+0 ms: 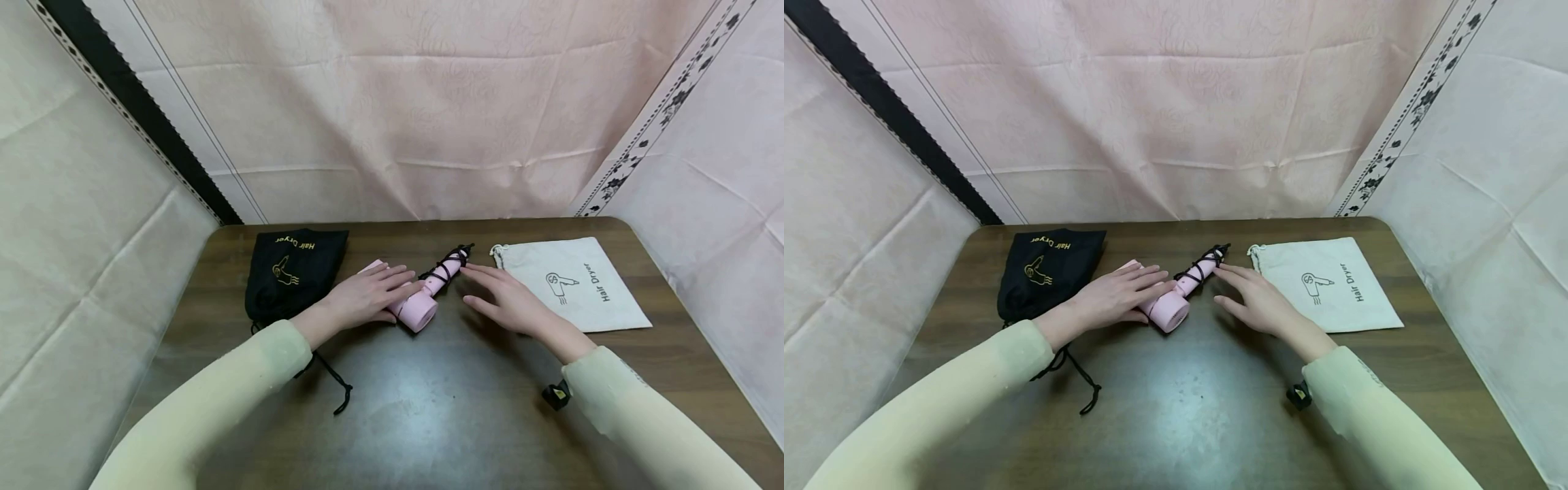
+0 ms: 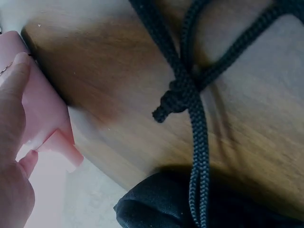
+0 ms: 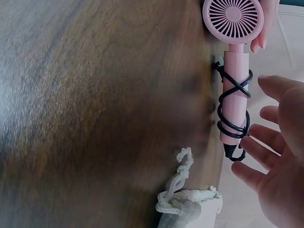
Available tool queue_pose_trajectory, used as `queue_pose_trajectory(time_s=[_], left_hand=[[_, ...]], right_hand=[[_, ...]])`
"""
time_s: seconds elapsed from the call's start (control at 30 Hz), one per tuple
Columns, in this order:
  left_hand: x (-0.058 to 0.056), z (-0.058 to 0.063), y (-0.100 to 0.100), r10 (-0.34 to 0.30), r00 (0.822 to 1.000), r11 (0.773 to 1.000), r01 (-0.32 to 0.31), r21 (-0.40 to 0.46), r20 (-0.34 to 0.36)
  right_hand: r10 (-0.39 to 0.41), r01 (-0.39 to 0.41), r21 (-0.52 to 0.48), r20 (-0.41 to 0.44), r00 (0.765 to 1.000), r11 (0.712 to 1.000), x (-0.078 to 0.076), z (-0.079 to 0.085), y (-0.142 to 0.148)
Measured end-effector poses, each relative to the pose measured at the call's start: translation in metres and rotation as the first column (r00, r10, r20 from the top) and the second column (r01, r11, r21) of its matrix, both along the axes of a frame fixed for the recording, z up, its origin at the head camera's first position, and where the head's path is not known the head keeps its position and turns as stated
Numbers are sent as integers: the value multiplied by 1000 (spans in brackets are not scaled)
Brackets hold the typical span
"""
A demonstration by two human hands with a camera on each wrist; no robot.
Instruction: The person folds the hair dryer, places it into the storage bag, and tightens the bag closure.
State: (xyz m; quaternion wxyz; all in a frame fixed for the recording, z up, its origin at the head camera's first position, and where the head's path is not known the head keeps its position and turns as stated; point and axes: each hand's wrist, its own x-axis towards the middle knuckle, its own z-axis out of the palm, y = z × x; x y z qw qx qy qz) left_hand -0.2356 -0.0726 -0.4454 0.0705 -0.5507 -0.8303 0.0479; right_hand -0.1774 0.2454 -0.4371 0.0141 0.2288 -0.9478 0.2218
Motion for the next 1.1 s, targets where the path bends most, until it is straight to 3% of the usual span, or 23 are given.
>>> queue_pose_trajectory(time_s=[0.23,0.47,0.83,1.1], left_hand=[[-4,0,-1,-55,998,998,56,33,-45],[2,-2,0,-67,995,994,73,78,-71],[16,-9,5,6,992,990,11,142,-123],[23,1,8,73,978,970,-24,243,-196]], right_hand=[[0,0,-20,37,999,1000,-5,-1,0],[11,-8,-49,43,999,999,-8,-3,-2],[7,2,-106,87,996,994,-10,-1,-5],[-26,56,-208,142,989,976,-13,2,-6]])
